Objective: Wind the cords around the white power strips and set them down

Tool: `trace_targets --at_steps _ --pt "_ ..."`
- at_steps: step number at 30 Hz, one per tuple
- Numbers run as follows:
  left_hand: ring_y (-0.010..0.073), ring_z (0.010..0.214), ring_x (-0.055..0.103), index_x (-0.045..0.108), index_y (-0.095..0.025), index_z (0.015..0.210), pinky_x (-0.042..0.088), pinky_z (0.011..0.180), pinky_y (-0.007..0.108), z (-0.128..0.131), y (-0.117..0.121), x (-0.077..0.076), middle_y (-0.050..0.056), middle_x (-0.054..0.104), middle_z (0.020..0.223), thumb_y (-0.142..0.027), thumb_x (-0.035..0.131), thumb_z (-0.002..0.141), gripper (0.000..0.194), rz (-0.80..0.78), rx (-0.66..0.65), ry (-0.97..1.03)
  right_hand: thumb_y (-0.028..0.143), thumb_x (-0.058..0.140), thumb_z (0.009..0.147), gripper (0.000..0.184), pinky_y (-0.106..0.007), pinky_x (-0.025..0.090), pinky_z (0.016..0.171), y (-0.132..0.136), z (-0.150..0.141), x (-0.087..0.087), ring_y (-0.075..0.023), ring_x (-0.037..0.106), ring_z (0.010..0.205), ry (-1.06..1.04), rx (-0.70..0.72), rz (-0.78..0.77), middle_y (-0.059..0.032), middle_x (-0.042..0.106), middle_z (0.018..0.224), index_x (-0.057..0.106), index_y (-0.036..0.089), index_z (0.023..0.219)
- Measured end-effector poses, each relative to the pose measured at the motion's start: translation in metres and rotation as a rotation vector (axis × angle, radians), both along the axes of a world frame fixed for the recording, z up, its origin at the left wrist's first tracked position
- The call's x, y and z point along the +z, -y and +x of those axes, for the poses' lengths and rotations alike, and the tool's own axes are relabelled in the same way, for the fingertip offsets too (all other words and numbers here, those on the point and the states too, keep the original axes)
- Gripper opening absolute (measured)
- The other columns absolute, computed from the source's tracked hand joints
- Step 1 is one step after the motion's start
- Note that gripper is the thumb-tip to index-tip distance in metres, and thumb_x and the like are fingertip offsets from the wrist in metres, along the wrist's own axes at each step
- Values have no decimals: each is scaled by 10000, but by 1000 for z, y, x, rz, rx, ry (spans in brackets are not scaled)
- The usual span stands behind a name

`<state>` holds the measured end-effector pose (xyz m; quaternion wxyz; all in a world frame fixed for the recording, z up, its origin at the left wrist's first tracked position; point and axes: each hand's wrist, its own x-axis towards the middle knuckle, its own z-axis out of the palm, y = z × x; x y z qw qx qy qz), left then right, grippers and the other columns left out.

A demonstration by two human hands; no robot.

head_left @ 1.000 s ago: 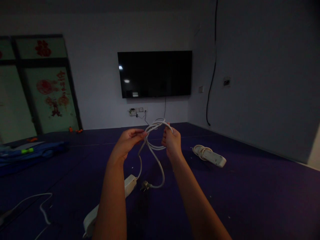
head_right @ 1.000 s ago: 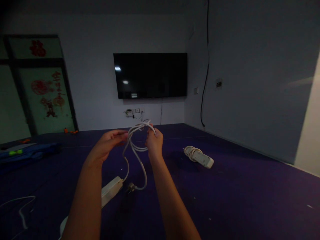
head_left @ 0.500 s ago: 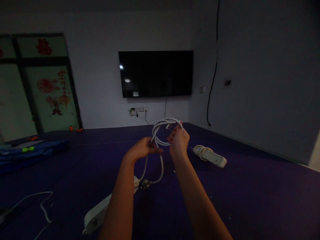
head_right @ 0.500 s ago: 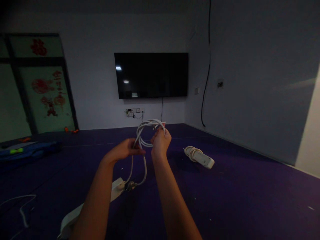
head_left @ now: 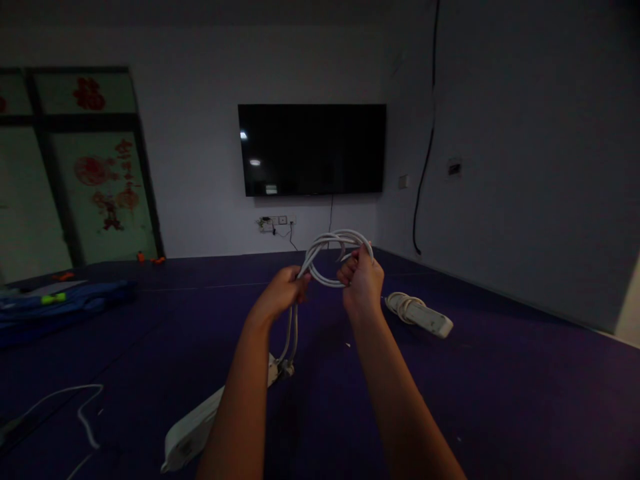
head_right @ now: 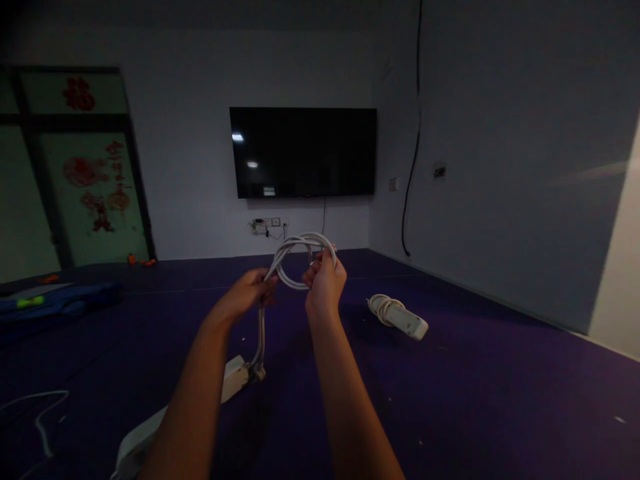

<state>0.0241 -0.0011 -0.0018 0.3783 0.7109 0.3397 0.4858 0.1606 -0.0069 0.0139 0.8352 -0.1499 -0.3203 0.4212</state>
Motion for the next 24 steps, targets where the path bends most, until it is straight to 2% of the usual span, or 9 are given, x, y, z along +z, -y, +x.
trace_targets --at_steps 6,8,10,13,17,21,23,24 --pt "70 402 330 522 -177 696 284 425 208 -3 5 6 -83 366 492 -337 559 768 179 29 163 24 379 611 787 276 -165 164 327 -4 8 0 -15 164 317 9 109 -58 139 236 402 495 175 644" --pt "71 389 312 514 -186 698 254 420 211 -4 8 8 -88 351 473 -359 583 760 196 64 217 55 362 636 764 249 -172 186 333 -6 10 -1 -17 173 320 53 160 -79 137 248 404 528 167 654" --pt "71 388 300 537 -187 732 240 427 215 -5 10 10 -91 356 467 -384 623 735 215 117 310 78 382 679 713 253 -186 235 352 -7 11 -3 -27 224 332 116 146 -80 125 293 419 563 163 665" --pt "74 407 312 575 -185 772 245 447 220 -7 12 13 -82 399 487 -399 665 696 244 191 458 97 440 696 665 290 -222 331 430 -12 11 -8 -66 375 407 252 -58 -79 75 432 478 625 159 669" --pt "81 416 319 590 -194 783 231 453 223 -10 12 14 -82 385 489 -417 669 678 259 227 539 177 460 591 751 317 -299 425 690 -22 12 -16 -163 556 706 562 -481 -34 -13 595 653 679 174 645" --pt "80 420 320 602 -196 820 227 450 225 -17 11 15 -72 418 504 -408 677 672 270 242 547 221 421 537 800 308 -411 362 918 -26 11 -19 -248 512 1055 773 -782 30 -109 636 1014 697 189 676" --pt "83 433 341 605 -193 823 246 457 224 -19 11 16 -62 442 519 -404 684 669 272 248 567 228 407 555 793 278 -426 347 939 -24 10 -19 -264 486 1111 793 -867 46 -128 606 1115 695 186 698" --pt "84 440 350 605 -193 824 253 461 223 -20 12 17 -59 449 525 -403 685 668 273 244 575 237 407 551 797 280 -412 367 915 -22 9 -19 -260 513 1074 801 -852 56 -125 622 1079 688 184 699"
